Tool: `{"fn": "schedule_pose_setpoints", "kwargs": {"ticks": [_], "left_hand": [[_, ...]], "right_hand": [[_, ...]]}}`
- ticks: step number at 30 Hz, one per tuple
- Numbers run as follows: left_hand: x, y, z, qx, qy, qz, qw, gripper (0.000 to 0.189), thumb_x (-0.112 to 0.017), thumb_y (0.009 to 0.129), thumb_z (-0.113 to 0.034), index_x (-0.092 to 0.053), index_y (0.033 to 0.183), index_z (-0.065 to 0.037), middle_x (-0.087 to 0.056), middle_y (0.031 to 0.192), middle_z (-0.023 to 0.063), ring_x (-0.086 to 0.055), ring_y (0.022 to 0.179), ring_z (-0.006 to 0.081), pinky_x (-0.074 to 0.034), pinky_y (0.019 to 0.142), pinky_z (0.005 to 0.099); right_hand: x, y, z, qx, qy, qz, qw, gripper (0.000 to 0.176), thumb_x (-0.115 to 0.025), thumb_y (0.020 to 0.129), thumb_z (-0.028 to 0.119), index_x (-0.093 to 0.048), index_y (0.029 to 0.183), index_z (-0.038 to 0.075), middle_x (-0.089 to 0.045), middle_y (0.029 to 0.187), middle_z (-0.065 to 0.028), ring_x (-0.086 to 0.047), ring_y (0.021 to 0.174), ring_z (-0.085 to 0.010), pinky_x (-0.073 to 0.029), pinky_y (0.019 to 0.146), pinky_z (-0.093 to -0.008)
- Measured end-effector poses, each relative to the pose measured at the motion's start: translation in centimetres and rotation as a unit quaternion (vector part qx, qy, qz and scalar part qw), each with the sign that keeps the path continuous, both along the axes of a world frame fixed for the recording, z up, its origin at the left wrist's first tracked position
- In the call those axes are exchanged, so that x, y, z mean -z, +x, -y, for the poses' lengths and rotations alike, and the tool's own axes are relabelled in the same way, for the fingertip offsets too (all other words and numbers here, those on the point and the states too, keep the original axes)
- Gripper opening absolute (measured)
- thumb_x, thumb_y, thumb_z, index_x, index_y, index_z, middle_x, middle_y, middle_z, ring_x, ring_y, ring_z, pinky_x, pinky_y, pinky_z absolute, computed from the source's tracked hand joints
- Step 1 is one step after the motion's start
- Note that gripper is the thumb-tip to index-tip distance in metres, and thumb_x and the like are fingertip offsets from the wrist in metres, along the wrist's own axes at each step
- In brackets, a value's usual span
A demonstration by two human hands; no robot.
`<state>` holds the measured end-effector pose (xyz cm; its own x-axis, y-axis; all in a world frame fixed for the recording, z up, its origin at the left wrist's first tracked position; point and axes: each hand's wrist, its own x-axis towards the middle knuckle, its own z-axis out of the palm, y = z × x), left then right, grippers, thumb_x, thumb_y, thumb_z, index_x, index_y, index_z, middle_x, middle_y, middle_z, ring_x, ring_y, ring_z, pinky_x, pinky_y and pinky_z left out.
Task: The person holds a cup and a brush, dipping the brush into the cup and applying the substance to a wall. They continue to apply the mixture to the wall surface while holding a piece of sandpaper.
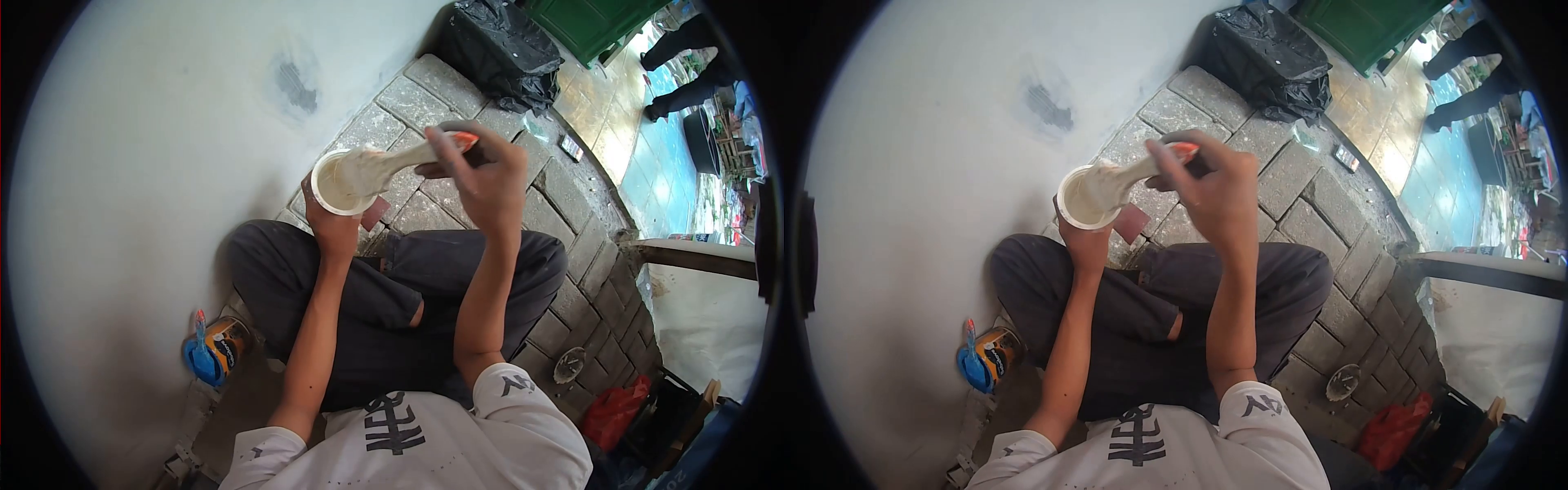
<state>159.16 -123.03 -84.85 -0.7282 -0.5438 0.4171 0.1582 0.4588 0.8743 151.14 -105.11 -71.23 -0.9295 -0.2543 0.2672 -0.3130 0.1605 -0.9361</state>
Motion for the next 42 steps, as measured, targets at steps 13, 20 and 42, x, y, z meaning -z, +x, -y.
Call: {"fn": "schedule_pose_setpoints", "kwargs": {"ticks": [13,20,42], "left_hand": [[1.8,0.1,0.9,0.001,-0.025,0.034,0.999,0.062,-0.088,0.072,-0.002,-0.057,0.125,0.000,-0.066,0.115,0.0131,-0.067,0.105,0.0281,-0.052,0.093,0.0386],[2.6,-0.1,1.2,-0.012,0.011,0.031,0.999,0.044,-0.087,0.076,-0.003,-0.065,0.113,0.003,-0.072,0.106,0.0110,-0.069,0.095,0.0210,-0.053,0.088,0.0353],[2.6,-0.4,0.7,-0.006,-0.008,0.049,0.999,0.043,-0.087,0.076,-0.004,-0.066,0.112,0.002,-0.072,0.105,0.0110,-0.069,0.095,0.0224,-0.053,0.088,0.0357]], "right_hand": [[6.0,-4.6,-2.3,0.072,-0.238,0.209,0.946,0.038,-0.071,0.097,0.023,-0.065,0.099,-0.014,-0.070,0.079,-0.0186,-0.073,0.064,-0.0250,-0.064,0.059,-0.0340],[12.5,-7.0,-1.7,0.091,-0.365,0.242,0.895,0.032,-0.069,0.098,0.023,-0.060,0.099,-0.008,-0.064,0.088,-0.0133,-0.073,0.079,-0.0263,-0.066,0.067,-0.0357],[23.7,-13.0,1.9,0.080,-0.380,0.264,0.883,0.039,-0.059,0.103,0.011,-0.053,0.122,-0.023,-0.066,0.111,-0.0279,-0.073,0.096,-0.0341,-0.064,0.087,-0.0382]]}}
